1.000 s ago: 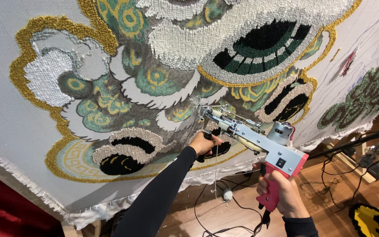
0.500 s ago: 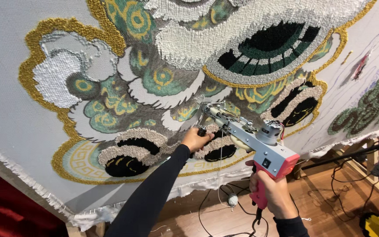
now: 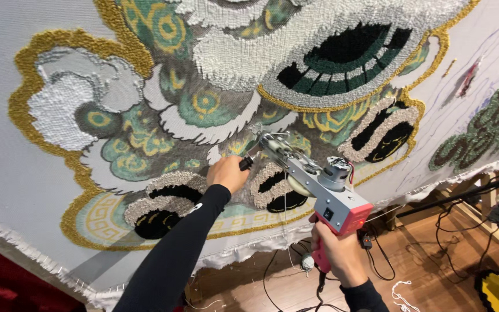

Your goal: The person uses a handheld electric tufting gun to apply yarn into a stretched canvas, following a pre-drawn design of a stylized skull. The operator guides the tool along the pattern lines to create a textured surface, occasionally adjusting the yarn feed with their left hand.

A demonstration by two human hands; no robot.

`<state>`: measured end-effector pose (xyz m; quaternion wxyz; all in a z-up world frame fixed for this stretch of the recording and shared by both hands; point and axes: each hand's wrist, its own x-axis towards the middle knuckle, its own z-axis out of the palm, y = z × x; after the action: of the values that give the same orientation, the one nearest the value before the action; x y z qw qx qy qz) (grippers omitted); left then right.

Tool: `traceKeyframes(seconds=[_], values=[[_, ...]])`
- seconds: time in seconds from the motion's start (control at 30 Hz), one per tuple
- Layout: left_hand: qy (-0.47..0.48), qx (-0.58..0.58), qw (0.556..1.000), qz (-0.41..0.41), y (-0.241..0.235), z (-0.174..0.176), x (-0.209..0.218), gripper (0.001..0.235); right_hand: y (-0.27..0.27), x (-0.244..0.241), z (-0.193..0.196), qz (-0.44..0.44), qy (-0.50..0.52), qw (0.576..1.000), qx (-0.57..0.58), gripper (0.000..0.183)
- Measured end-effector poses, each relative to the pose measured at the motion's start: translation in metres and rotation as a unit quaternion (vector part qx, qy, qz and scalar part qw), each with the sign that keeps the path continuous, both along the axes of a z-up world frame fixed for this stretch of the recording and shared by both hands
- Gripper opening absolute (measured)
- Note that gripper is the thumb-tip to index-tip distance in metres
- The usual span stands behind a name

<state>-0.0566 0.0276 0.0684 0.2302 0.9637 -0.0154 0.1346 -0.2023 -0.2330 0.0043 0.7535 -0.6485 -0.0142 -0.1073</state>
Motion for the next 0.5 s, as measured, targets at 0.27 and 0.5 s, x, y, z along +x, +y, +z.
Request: traceKeyframes(seconds=[0.27,0.5], values=[[0.007,0.037,0.999,-0.003,0.0,0.006,0.01,0.021,0.006,0.0,0.008,0.002,-0.015,0.999,0.038,0.018],[0.031,0.056,0.998,-0.002,0.001,0.009,0.014,0.024,0.008,-0.002,0.012,0.004,0.0,0.999,0.042,0.018]])
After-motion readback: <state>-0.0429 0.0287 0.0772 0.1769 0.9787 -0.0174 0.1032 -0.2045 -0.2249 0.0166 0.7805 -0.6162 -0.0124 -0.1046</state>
